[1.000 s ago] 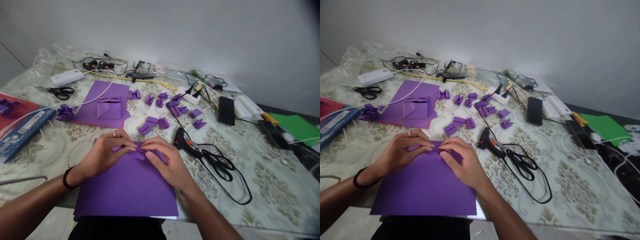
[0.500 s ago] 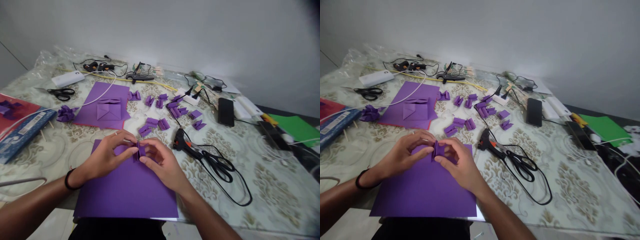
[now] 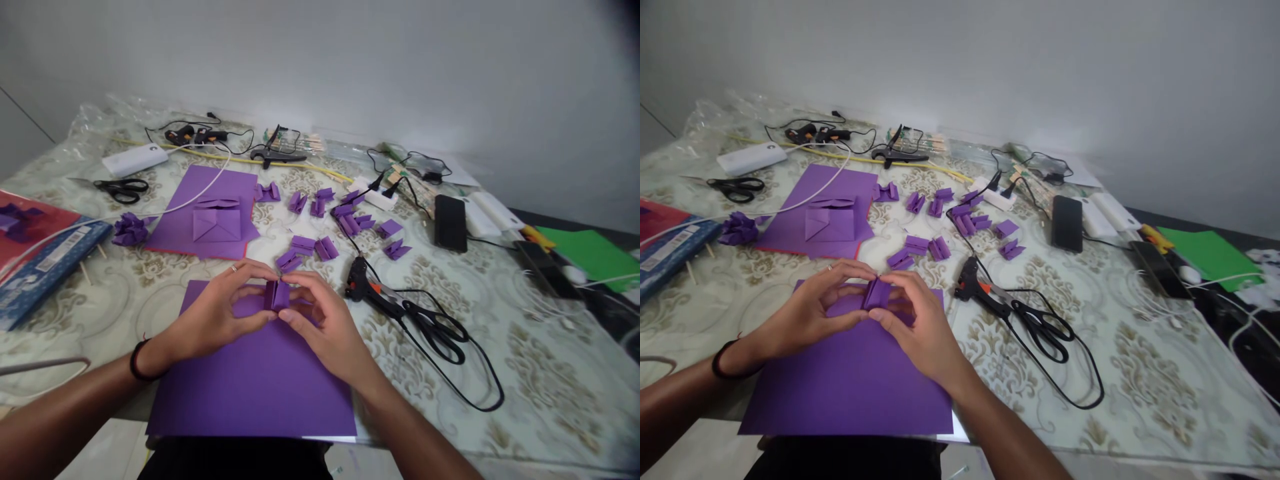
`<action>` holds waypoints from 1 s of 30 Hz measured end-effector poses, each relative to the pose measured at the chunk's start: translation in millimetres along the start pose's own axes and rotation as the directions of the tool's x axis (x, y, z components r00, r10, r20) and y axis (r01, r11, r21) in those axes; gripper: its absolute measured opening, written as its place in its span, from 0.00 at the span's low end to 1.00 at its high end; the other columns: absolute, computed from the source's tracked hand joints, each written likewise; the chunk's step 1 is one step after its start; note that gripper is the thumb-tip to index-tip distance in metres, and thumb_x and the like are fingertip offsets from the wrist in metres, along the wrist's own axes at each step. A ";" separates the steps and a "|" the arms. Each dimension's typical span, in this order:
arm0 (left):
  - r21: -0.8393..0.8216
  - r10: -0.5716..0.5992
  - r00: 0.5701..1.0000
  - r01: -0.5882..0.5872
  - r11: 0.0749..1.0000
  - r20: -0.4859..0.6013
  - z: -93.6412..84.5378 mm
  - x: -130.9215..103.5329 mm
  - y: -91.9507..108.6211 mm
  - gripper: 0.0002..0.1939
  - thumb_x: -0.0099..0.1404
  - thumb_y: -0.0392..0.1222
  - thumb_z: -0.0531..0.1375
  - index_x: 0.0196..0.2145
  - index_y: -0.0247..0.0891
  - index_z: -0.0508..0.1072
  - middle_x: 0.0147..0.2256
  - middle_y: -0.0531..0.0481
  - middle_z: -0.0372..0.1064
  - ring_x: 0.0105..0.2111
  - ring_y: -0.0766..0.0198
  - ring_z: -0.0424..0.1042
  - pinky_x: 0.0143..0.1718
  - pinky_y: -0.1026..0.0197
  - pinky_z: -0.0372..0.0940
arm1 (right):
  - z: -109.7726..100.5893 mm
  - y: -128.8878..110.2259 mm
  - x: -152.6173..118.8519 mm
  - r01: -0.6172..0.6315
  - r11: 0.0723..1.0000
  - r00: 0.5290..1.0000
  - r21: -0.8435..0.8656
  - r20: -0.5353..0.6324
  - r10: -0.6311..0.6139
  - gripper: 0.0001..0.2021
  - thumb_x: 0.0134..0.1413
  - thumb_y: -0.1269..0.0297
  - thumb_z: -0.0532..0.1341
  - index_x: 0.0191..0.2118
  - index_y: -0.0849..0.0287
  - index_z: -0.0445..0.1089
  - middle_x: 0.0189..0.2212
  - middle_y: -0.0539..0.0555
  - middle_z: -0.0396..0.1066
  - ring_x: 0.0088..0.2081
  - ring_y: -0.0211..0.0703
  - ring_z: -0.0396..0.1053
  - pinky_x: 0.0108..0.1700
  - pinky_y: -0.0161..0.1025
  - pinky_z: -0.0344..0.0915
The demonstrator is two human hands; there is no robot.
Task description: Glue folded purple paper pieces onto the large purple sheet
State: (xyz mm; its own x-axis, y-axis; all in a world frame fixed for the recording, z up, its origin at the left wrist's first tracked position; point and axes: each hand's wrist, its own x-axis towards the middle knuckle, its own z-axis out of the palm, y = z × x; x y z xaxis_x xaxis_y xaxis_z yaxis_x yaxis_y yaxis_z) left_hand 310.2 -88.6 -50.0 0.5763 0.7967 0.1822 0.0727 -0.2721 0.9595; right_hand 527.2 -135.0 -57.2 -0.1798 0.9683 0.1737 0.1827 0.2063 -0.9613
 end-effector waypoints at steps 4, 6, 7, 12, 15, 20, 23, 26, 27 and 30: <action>-0.016 -0.004 1.000 0.004 1.000 -0.001 -3.4 0.3 5.7 0.18 0.69 0.33 0.64 0.56 0.44 0.73 0.57 0.45 0.67 0.60 0.55 0.71 0.61 0.53 0.72 | -6.3 -5.2 1.1 0.007 1.000 1.000 -0.016 -0.017 -0.007 0.12 0.67 0.63 0.65 0.54 0.48 0.74 0.53 0.53 0.70 0.46 0.41 0.74 0.51 0.42 0.73; -0.008 -0.017 1.000 0.017 1.000 0.009 -5.2 0.2 8.1 0.18 0.69 0.31 0.62 0.55 0.44 0.74 0.56 0.44 0.69 0.59 0.55 0.72 0.61 0.54 0.71 | -8.7 -7.3 1.5 -0.005 1.000 1.000 -0.008 -0.003 0.004 0.10 0.67 0.65 0.65 0.52 0.49 0.76 0.49 0.53 0.72 0.44 0.41 0.74 0.49 0.41 0.72; -0.004 -0.019 1.000 0.019 1.000 0.021 -6.0 0.3 9.2 0.19 0.69 0.30 0.61 0.55 0.43 0.75 0.56 0.44 0.70 0.59 0.55 0.72 0.61 0.54 0.70 | -9.3 -8.0 1.6 -0.012 1.000 1.000 0.004 0.009 0.012 0.09 0.66 0.66 0.65 0.51 0.50 0.76 0.47 0.52 0.73 0.44 0.41 0.74 0.49 0.41 0.72; 0.043 -0.034 0.998 0.031 0.999 0.061 -8.6 1.2 13.8 0.19 0.68 0.28 0.58 0.53 0.40 0.76 0.52 0.46 0.75 0.53 0.58 0.76 0.55 0.57 0.71 | -7.3 -4.3 1.2 -0.018 1.000 1.000 0.001 0.012 0.018 0.11 0.65 0.69 0.64 0.51 0.49 0.76 0.43 0.51 0.73 0.41 0.40 0.73 0.48 0.41 0.71; 0.078 -0.083 0.996 0.080 0.994 0.038 -9.3 2.3 14.8 0.15 0.69 0.30 0.58 0.50 0.39 0.78 0.48 0.47 0.78 0.48 0.59 0.78 0.49 0.60 0.71 | -5.8 0.4 1.0 0.011 0.996 1.000 -0.090 -0.020 -0.013 0.14 0.64 0.70 0.65 0.52 0.47 0.75 0.44 0.51 0.70 0.40 0.40 0.72 0.47 0.42 0.72; -0.003 -0.151 0.988 0.151 0.988 0.014 -8.0 4.1 11.8 0.10 0.73 0.40 0.61 0.49 0.37 0.79 0.46 0.45 0.80 0.46 0.59 0.79 0.49 0.59 0.71 | -6.9 1.6 1.9 0.032 0.994 0.999 -0.108 -0.027 -0.035 0.15 0.64 0.69 0.66 0.54 0.47 0.74 0.45 0.51 0.71 0.41 0.41 0.73 0.48 0.43 0.72; -0.021 -0.183 0.983 0.183 0.983 0.008 -6.4 4.3 10.9 0.10 0.73 0.43 0.62 0.47 0.37 0.80 0.44 0.46 0.81 0.44 0.59 0.79 0.47 0.60 0.71 | -7.8 -0.5 2.3 0.054 0.991 0.998 -0.126 -0.023 -0.057 0.12 0.64 0.68 0.67 0.51 0.49 0.76 0.42 0.50 0.72 0.39 0.40 0.73 0.46 0.42 0.72; -0.057 -0.213 0.976 0.215 0.975 0.040 -4.6 3.1 11.0 0.09 0.71 0.43 0.65 0.45 0.38 0.81 0.43 0.47 0.81 0.43 0.59 0.80 0.46 0.60 0.72 | -6.5 -1.5 1.8 0.096 0.981 0.994 -0.166 -0.039 -0.104 0.06 0.64 0.68 0.67 0.45 0.52 0.78 0.37 0.50 0.74 0.37 0.39 0.73 0.42 0.40 0.70; -0.071 -0.218 0.975 0.221 0.973 0.052 -4.0 2.6 10.9 0.09 0.70 0.43 0.66 0.45 0.38 0.81 0.43 0.47 0.82 0.44 0.59 0.80 0.47 0.60 0.73 | -5.3 -1.8 1.6 0.106 0.978 0.992 -0.177 -0.052 -0.117 0.04 0.64 0.68 0.67 0.42 0.53 0.78 0.36 0.50 0.74 0.36 0.40 0.73 0.41 0.39 0.70; -0.046 -0.222 0.973 0.225 0.973 0.056 -2.8 1.6 10.2 0.08 0.68 0.43 0.68 0.43 0.39 0.81 0.40 0.49 0.82 0.41 0.60 0.80 0.44 0.61 0.74 | -1.6 -4.8 2.7 0.111 0.973 0.990 -0.203 -0.064 -0.126 0.03 0.64 0.68 0.66 0.37 0.54 0.77 0.33 0.50 0.75 0.35 0.41 0.74 0.39 0.40 0.70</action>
State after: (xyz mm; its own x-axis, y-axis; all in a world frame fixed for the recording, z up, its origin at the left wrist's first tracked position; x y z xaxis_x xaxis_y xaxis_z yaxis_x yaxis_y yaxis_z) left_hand 309.6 -88.6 -39.3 0.5901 0.8059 -0.0475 0.1624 -0.0608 0.9849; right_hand 527.3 -133.2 -51.7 -0.1392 0.9415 0.3071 0.3536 0.3369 -0.8726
